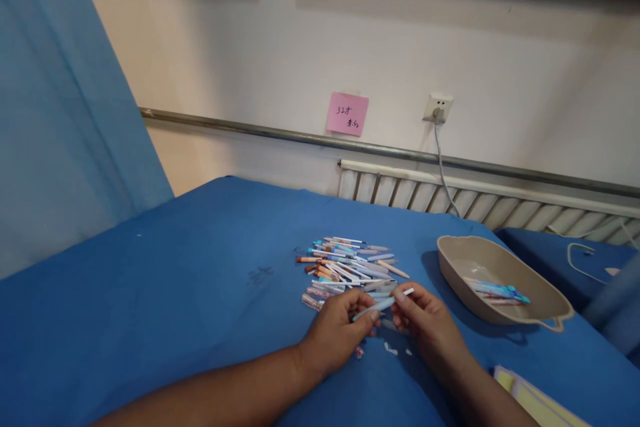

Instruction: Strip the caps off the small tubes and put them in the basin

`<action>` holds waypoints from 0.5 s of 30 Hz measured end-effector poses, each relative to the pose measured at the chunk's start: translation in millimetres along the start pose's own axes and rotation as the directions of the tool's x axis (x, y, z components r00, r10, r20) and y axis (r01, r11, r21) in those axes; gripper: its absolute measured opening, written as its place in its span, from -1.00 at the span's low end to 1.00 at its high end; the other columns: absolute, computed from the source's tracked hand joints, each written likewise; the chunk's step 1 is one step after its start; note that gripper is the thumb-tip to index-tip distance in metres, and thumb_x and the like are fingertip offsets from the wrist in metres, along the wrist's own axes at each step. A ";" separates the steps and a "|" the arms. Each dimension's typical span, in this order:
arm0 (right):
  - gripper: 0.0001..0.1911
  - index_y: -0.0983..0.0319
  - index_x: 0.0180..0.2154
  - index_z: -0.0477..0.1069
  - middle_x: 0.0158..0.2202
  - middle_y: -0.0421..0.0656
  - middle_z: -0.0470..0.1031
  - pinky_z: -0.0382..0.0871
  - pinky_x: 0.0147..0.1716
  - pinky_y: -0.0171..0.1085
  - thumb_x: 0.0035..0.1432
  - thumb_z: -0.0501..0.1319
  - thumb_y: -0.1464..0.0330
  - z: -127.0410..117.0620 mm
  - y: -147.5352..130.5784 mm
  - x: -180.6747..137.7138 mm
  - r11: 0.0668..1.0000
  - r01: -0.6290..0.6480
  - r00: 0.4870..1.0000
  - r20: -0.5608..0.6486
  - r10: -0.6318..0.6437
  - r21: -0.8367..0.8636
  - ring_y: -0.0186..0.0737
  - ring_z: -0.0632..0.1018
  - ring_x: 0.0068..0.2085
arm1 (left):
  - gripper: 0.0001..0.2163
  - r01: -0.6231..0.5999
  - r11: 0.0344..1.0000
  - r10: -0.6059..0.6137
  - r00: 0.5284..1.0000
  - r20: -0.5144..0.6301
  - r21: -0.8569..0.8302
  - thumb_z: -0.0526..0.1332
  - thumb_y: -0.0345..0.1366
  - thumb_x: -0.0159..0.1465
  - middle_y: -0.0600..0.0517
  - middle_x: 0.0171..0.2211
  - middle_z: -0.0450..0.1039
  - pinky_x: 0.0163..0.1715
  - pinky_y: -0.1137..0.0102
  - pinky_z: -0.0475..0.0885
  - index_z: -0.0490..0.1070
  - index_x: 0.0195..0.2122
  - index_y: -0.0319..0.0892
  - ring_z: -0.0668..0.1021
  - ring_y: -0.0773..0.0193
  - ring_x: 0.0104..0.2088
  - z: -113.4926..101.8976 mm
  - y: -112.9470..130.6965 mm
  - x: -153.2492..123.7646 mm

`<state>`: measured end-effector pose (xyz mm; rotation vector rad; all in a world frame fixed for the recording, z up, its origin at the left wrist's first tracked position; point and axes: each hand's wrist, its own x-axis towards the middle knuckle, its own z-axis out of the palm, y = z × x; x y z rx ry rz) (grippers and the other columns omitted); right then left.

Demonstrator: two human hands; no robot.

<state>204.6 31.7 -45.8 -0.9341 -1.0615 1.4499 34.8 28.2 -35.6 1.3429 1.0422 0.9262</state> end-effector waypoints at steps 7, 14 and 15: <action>-0.66 0.25 -0.48 0.38 -0.63 -0.28 0.36 0.15 -0.59 -0.40 0.00 0.31 0.10 2.6 2.0 3.0 0.999 0.024 0.999 -0.048 -0.025 -0.024 -0.41 0.32 -0.61 | -0.78 -0.079 0.986 0.069 0.995 0.070 0.148 0.19 -0.14 0.18 0.08 -0.51 0.40 -0.62 0.53 0.35 0.42 -0.30 -0.19 0.45 0.34 -0.52 -3.0 1.7 -2.5; -0.69 0.24 -0.51 0.35 -0.61 -0.29 0.33 0.15 -0.62 -0.40 -0.11 0.39 0.17 -11.3 -8.7 11.2 0.981 0.050 0.967 -0.255 0.000 0.189 -0.40 0.29 -0.60 | -0.79 -0.350 0.670 0.426 0.904 0.047 0.655 0.07 -0.35 0.25 -0.05 -0.17 0.50 -0.05 0.32 0.29 0.47 -0.19 -0.14 0.48 0.16 -0.12 -43.6 15.9 18.0; -0.68 0.23 -0.51 0.35 -0.61 -0.29 0.33 0.14 -0.63 -0.39 -0.13 0.40 0.18 -14.0 -9.5 12.8 0.978 0.052 0.961 -0.277 0.006 0.203 -0.40 0.29 -0.61 | -0.78 -0.342 0.615 0.417 0.906 0.074 0.710 0.06 -0.40 0.24 -0.05 -0.18 0.51 -0.03 0.30 0.27 0.47 -0.20 -0.15 0.47 0.16 -0.11 -50.8 16.4 22.3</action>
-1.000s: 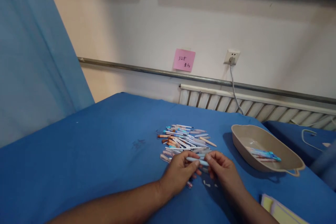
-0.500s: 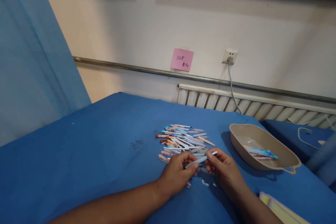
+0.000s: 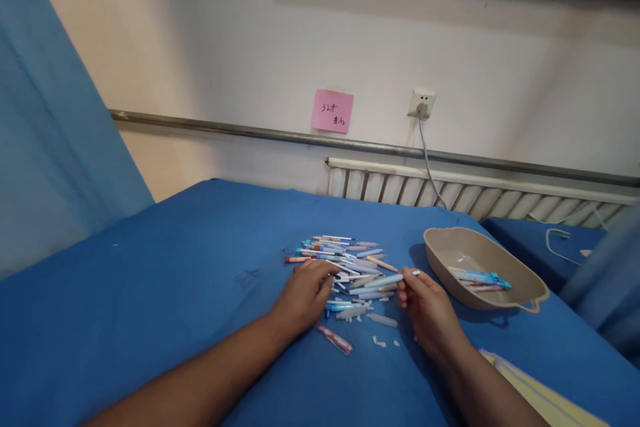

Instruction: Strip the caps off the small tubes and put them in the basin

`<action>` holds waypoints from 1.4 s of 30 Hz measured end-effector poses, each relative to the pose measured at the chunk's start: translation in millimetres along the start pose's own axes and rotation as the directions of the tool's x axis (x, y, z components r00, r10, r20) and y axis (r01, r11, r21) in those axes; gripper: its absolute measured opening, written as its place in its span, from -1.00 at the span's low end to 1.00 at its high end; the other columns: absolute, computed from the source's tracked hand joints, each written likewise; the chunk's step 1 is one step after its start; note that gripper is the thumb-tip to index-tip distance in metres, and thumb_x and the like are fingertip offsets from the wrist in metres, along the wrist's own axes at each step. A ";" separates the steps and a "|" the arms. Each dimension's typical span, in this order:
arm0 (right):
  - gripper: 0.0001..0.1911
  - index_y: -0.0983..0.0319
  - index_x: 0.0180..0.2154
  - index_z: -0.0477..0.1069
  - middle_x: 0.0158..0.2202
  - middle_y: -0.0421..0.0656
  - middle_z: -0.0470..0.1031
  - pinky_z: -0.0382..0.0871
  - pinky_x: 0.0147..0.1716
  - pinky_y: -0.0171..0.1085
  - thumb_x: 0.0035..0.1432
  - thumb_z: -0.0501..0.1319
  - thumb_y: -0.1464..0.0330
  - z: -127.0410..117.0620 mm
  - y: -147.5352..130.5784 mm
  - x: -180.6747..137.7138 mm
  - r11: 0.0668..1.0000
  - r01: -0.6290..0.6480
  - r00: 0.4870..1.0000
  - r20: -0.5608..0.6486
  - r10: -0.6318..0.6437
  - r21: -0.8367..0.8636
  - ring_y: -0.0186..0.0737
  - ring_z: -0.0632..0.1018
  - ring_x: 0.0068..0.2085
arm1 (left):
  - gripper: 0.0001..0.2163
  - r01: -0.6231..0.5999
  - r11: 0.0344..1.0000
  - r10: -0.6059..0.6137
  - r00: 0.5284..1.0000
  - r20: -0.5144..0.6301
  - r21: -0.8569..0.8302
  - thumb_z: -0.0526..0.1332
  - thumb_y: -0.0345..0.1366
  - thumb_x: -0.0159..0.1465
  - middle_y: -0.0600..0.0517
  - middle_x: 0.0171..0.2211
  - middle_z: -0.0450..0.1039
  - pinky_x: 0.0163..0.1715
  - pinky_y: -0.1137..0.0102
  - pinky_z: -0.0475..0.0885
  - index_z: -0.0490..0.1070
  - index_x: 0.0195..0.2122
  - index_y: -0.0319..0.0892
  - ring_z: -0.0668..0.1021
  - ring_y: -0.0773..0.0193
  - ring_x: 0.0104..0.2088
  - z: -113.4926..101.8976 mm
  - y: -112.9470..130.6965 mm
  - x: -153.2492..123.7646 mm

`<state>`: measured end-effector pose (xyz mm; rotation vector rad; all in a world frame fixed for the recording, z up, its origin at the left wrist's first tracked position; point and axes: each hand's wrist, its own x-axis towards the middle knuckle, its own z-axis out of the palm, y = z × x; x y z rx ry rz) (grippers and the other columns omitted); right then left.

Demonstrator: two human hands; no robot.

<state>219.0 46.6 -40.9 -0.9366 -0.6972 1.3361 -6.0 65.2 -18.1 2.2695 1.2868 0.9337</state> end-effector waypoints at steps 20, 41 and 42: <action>-0.69 0.25 -0.48 0.37 -0.60 -0.28 0.33 0.15 -0.65 -0.42 -0.11 0.39 0.18 -4.6 2.2 7.4 1.000 0.010 1.000 -0.002 -0.010 -0.011 -0.42 0.29 -0.60 | -0.82 -0.113 0.941 0.035 0.970 0.242 0.319 0.02 -0.51 0.14 -0.03 -0.33 0.43 -0.22 0.40 0.29 0.39 -0.41 -0.19 0.45 0.22 -0.26 -10.7 -16.3 5.4; -0.70 0.25 -0.48 0.39 -0.61 -0.28 0.35 0.13 -0.63 -0.43 -0.05 0.36 0.16 -5.1 5.1 7.0 0.999 0.012 1.000 0.012 -0.012 -0.030 -0.43 0.27 -0.61 | -0.88 -0.078 0.925 -0.031 0.960 0.278 0.373 0.08 -0.36 0.20 0.00 -0.38 0.43 -0.31 0.42 0.27 0.40 -0.41 -0.18 0.44 0.23 -0.33 -30.0 -25.1 17.2; -0.70 0.25 -0.48 0.39 -0.61 -0.28 0.35 0.13 -0.63 -0.43 -0.05 0.36 0.16 -4.8 5.1 6.7 0.999 0.010 1.000 0.013 -0.010 -0.031 -0.43 0.27 -0.60 | -0.88 -0.079 0.920 -0.028 0.964 0.265 0.385 0.08 -0.36 0.20 0.00 -0.38 0.43 -0.32 0.42 0.27 0.39 -0.42 -0.18 0.44 0.23 -0.33 -29.5 -27.2 17.6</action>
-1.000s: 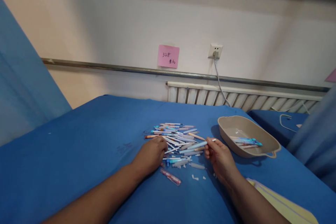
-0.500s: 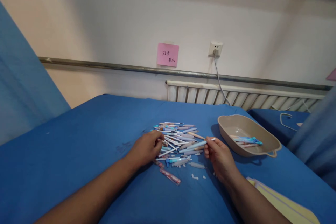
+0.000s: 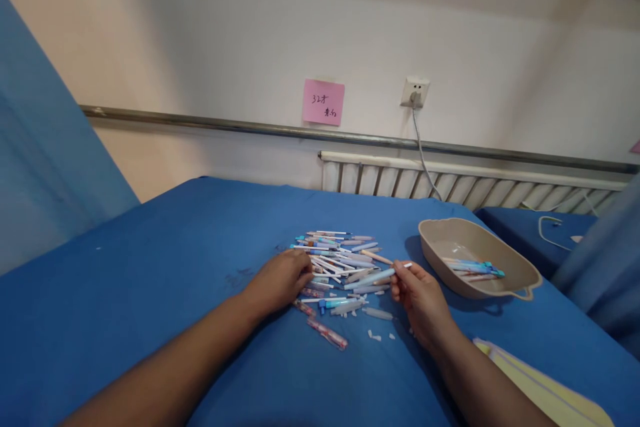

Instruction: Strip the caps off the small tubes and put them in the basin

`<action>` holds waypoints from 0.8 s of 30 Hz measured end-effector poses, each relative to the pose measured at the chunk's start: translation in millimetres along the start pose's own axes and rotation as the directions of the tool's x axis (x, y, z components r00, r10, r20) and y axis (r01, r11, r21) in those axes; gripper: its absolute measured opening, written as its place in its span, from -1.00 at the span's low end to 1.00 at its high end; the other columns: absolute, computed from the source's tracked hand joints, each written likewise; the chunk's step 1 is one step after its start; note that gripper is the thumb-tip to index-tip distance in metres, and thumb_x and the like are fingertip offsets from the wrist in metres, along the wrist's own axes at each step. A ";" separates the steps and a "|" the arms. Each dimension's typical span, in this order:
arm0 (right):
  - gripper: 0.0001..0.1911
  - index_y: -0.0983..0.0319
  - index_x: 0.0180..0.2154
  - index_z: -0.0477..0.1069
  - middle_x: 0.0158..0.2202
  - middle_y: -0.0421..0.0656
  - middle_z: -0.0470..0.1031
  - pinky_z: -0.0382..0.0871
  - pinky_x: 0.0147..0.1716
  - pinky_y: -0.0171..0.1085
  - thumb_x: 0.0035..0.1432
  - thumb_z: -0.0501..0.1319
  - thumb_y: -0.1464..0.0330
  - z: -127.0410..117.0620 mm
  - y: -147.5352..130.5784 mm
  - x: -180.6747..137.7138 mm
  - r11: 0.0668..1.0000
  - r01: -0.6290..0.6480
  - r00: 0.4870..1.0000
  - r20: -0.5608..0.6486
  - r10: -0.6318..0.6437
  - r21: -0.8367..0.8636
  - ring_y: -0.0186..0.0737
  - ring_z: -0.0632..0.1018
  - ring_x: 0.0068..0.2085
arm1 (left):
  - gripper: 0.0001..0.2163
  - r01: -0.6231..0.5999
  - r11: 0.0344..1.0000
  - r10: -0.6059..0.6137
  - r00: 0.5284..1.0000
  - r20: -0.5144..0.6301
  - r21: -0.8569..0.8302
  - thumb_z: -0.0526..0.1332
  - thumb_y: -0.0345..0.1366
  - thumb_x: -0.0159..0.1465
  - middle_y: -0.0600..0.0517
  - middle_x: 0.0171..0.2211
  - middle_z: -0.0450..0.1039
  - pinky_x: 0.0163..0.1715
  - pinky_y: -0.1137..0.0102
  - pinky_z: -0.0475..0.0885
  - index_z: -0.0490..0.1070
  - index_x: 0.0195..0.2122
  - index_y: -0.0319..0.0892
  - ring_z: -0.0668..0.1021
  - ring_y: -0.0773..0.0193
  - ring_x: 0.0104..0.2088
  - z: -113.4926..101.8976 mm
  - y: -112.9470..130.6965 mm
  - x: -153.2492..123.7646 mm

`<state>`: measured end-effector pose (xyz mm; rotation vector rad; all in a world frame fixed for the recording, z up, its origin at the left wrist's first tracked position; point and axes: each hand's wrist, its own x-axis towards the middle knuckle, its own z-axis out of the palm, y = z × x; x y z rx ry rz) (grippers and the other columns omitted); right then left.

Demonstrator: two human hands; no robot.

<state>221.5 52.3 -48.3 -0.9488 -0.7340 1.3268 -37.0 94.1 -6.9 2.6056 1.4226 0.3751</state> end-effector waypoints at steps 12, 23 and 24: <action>-0.70 0.24 -0.49 0.39 -0.61 -0.28 0.35 0.13 -0.63 -0.43 -0.08 0.37 0.16 0.8 0.8 -0.4 1.000 -0.010 1.000 -0.004 0.010 -0.028 -0.44 0.28 -0.60 | -0.88 0.017 0.999 -0.014 0.999 -0.050 0.048 0.08 -0.37 0.22 -0.02 -0.35 0.44 -0.28 0.40 0.29 0.39 -0.41 -0.18 0.45 0.20 -0.30 6.9 -8.4 2.3; -0.70 0.23 -0.50 0.39 -0.62 -0.28 0.35 0.13 -0.62 -0.42 -0.06 0.36 0.16 0.1 1.3 -0.7 0.999 -0.010 1.000 0.017 0.011 -0.042 -0.43 0.28 -0.60 | -0.82 0.094 0.933 -0.152 0.978 -0.144 -0.346 0.06 -0.27 0.25 0.03 -0.40 0.44 -0.37 0.42 0.29 0.40 -0.23 -0.19 0.45 0.27 -0.39 4.5 13.6 0.9; -0.70 0.23 -0.49 0.40 -0.61 -0.28 0.36 0.14 -0.62 -0.42 -0.05 0.36 0.15 0.6 1.1 -1.0 0.999 -0.010 1.000 0.029 0.011 -0.045 -0.42 0.28 -0.60 | -0.80 0.092 0.897 -0.157 0.981 -0.118 -0.431 0.06 -0.24 0.26 0.05 -0.42 0.43 -0.40 0.44 0.29 0.40 -0.21 -0.19 0.44 0.29 -0.41 4.6 21.9 -0.1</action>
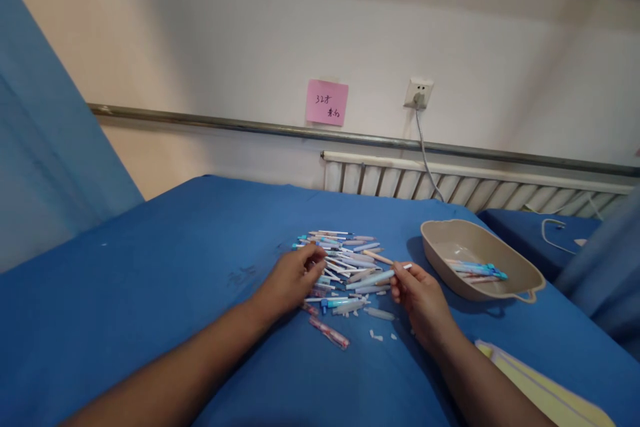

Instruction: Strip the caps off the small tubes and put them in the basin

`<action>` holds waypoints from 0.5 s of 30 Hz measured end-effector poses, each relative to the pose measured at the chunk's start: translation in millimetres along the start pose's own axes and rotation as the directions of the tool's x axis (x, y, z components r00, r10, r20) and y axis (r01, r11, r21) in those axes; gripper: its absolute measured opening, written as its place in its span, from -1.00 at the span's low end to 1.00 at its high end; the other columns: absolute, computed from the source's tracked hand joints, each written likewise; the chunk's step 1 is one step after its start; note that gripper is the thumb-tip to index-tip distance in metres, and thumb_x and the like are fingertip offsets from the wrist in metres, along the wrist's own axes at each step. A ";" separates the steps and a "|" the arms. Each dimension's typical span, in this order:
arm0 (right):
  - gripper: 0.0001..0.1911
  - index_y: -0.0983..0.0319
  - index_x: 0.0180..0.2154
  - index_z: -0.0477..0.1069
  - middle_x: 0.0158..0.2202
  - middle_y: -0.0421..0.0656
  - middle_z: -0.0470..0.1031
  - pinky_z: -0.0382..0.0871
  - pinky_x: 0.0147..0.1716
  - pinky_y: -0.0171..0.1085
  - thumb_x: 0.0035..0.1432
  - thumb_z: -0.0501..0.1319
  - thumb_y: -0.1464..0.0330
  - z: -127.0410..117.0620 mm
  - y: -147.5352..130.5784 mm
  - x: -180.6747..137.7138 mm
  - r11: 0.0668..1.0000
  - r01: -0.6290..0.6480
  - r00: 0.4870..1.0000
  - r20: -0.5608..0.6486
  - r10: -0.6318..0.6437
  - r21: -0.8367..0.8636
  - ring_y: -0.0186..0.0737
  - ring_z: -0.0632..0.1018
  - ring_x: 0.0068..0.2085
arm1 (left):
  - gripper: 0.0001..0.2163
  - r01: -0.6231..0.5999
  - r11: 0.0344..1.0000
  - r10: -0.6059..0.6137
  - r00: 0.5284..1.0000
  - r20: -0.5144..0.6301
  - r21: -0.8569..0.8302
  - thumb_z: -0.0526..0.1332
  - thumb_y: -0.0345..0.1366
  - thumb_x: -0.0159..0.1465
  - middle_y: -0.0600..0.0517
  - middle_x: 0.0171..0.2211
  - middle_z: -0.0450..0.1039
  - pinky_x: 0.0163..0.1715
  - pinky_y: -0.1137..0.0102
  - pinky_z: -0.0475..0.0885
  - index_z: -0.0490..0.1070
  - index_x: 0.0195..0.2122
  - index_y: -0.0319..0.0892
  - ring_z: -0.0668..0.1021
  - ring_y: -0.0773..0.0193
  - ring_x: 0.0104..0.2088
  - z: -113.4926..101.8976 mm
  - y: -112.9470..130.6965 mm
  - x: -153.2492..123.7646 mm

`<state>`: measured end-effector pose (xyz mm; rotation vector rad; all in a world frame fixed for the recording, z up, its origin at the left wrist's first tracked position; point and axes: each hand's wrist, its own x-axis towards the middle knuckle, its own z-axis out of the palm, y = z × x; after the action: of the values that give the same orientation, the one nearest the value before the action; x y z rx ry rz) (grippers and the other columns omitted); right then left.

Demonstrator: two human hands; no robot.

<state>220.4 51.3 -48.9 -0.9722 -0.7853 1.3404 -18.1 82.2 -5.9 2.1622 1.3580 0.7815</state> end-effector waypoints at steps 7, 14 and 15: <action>-0.68 0.26 -0.49 0.38 -0.59 -0.27 0.38 0.14 -0.61 -0.43 -0.03 0.34 0.13 5.8 -2.6 -5.6 0.997 0.039 0.997 0.075 -0.035 -0.063 -0.44 0.31 -0.60 | -0.77 0.225 0.881 -0.097 0.947 0.307 -0.416 0.15 -0.16 0.18 0.10 -0.48 0.42 -0.53 0.50 0.27 0.43 -0.28 -0.22 0.39 0.38 -0.53 27.8 32.9 -19.6; -0.65 0.25 -0.46 0.39 -0.60 -0.27 0.39 0.16 -0.63 -0.42 -0.05 0.33 0.09 11.8 -1.7 -10.2 0.987 0.060 0.985 0.172 -0.034 -0.151 -0.42 0.34 -0.63 | -0.73 0.400 0.729 -0.163 0.890 0.427 -0.556 0.27 -0.12 0.05 0.11 -0.51 0.43 -0.56 0.51 0.32 0.38 -0.37 -0.23 0.38 0.42 -0.58 39.9 27.9 -21.2; -0.65 0.25 -0.46 0.39 -0.60 -0.27 0.39 0.17 -0.63 -0.42 -0.06 0.33 0.09 12.0 -2.0 -10.3 0.986 0.069 0.984 0.170 -0.042 -0.154 -0.42 0.34 -0.63 | -0.74 0.403 0.724 -0.168 0.890 0.424 -0.560 0.28 -0.12 0.05 0.11 -0.51 0.44 -0.57 0.51 0.31 0.38 -0.37 -0.23 0.38 0.42 -0.58 39.8 27.8 -20.8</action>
<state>209.4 42.6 -41.3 -0.9634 -1.0532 1.3375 19.6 48.6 -21.4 1.4119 1.0103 0.5825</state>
